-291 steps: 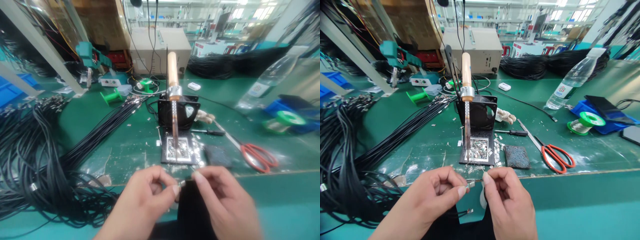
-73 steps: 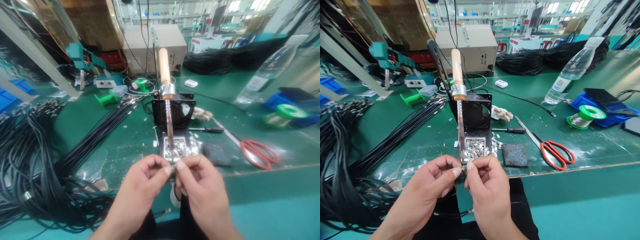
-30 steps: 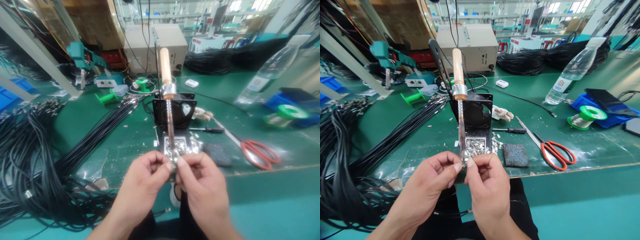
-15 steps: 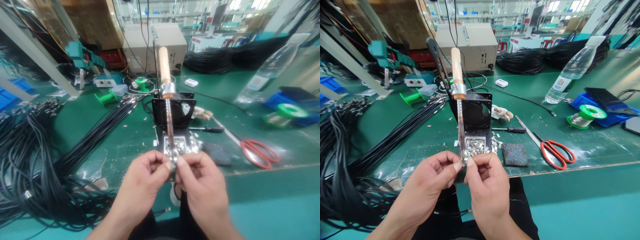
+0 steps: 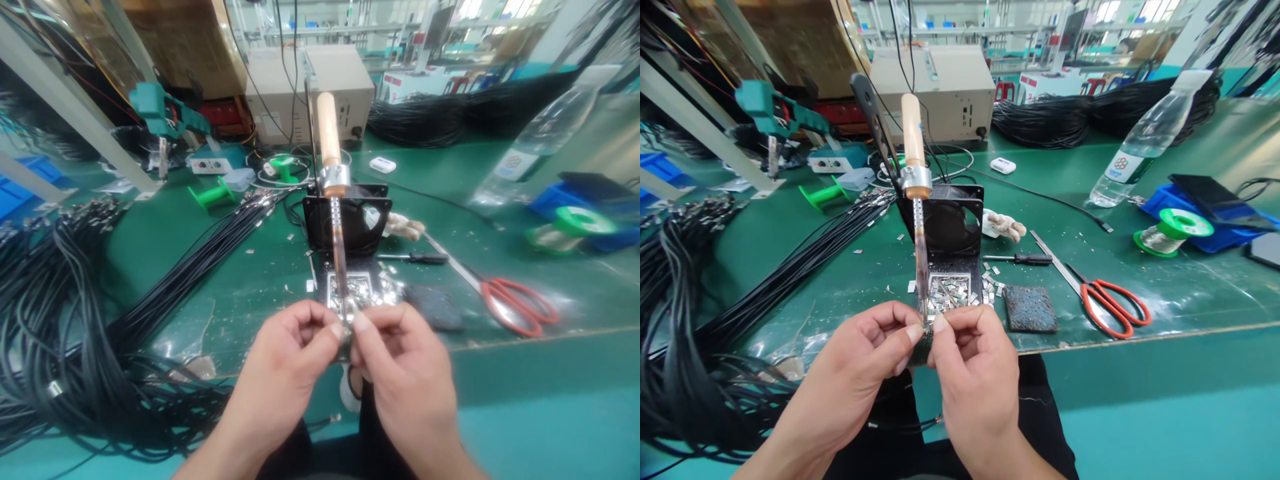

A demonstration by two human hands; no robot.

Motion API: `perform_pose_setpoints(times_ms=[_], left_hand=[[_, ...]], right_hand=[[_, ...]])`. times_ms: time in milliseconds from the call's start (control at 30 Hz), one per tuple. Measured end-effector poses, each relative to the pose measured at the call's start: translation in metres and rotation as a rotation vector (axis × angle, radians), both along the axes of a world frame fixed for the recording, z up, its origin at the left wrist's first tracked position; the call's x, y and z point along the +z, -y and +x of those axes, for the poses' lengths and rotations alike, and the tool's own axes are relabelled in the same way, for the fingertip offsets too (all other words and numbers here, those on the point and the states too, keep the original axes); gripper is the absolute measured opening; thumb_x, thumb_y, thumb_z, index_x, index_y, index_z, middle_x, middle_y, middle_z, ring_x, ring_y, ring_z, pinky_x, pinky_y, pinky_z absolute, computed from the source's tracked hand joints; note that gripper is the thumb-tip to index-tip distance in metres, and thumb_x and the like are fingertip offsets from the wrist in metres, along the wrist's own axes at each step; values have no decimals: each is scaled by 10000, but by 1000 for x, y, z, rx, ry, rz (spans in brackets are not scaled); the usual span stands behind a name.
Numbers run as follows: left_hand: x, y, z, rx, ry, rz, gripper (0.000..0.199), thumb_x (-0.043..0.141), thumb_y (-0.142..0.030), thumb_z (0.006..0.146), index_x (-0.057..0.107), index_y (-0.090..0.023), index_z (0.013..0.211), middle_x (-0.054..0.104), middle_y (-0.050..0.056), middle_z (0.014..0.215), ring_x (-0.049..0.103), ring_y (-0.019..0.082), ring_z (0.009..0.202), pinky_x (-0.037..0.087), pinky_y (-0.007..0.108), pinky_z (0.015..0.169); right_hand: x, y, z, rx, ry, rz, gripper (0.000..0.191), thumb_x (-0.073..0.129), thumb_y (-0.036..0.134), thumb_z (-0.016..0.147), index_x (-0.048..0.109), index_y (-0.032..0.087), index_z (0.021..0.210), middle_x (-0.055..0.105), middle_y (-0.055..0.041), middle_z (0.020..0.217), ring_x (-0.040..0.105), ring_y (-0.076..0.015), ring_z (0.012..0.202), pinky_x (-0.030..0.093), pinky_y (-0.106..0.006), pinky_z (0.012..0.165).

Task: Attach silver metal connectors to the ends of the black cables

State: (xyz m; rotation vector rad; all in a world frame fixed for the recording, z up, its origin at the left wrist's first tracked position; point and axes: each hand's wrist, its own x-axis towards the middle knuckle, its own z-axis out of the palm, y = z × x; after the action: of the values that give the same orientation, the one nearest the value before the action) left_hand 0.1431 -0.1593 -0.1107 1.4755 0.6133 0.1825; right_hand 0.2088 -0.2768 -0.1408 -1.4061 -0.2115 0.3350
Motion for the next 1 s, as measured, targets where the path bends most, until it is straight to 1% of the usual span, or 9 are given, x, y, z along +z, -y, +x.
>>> perform_pose_setpoints(times_ms=[233, 367, 567, 800, 1000], left_hand=[[0, 1, -1, 1, 19, -20, 129, 707, -257, 897, 673, -192, 790, 521, -76, 580, 419, 72, 547, 362, 175, 534], [-1, 1, -2, -1, 24, -22, 127, 710, -267, 907, 673, -193, 811, 523, -77, 586, 414, 70, 550, 349, 174, 532], [-4, 0, -6, -26, -9, -60, 170, 683, -322, 945, 659, -190, 841, 531, -70, 593, 421, 78, 569, 364, 181, 551], [-3, -1, -5, -71, 38, -98, 199, 680, -362, 970, 648, -185, 886, 540, -65, 646, 427, 74, 595, 347, 192, 559], [-2, 1, -7, -66, 61, -126, 193, 665, -345, 983, 630, -178, 893, 546, -61, 669, 435, 74, 609, 345, 197, 572]], right_hand=[[-3, 1, -2, -12, 30, 3, 227, 758, 379, 897, 639, 199, 826, 650, 46, 583, 541, -67, 350, 431, -188, 343], [0, 2, -1, -11, 8, -3, 241, 753, 393, 893, 627, 199, 824, 645, 46, 581, 530, -69, 343, 425, -195, 341], [8, 1, 2, 66, -82, -20, 294, 752, 439, 856, 602, 195, 789, 618, 40, 546, 534, -92, 367, 435, -215, 341], [11, 0, 3, 47, -69, -39, 287, 740, 437, 850, 603, 193, 789, 616, 38, 549, 523, -91, 375, 431, -216, 341], [12, 0, 3, 42, -46, -58, 279, 739, 427, 847, 608, 190, 777, 625, 28, 558, 534, -96, 396, 438, -216, 348]])
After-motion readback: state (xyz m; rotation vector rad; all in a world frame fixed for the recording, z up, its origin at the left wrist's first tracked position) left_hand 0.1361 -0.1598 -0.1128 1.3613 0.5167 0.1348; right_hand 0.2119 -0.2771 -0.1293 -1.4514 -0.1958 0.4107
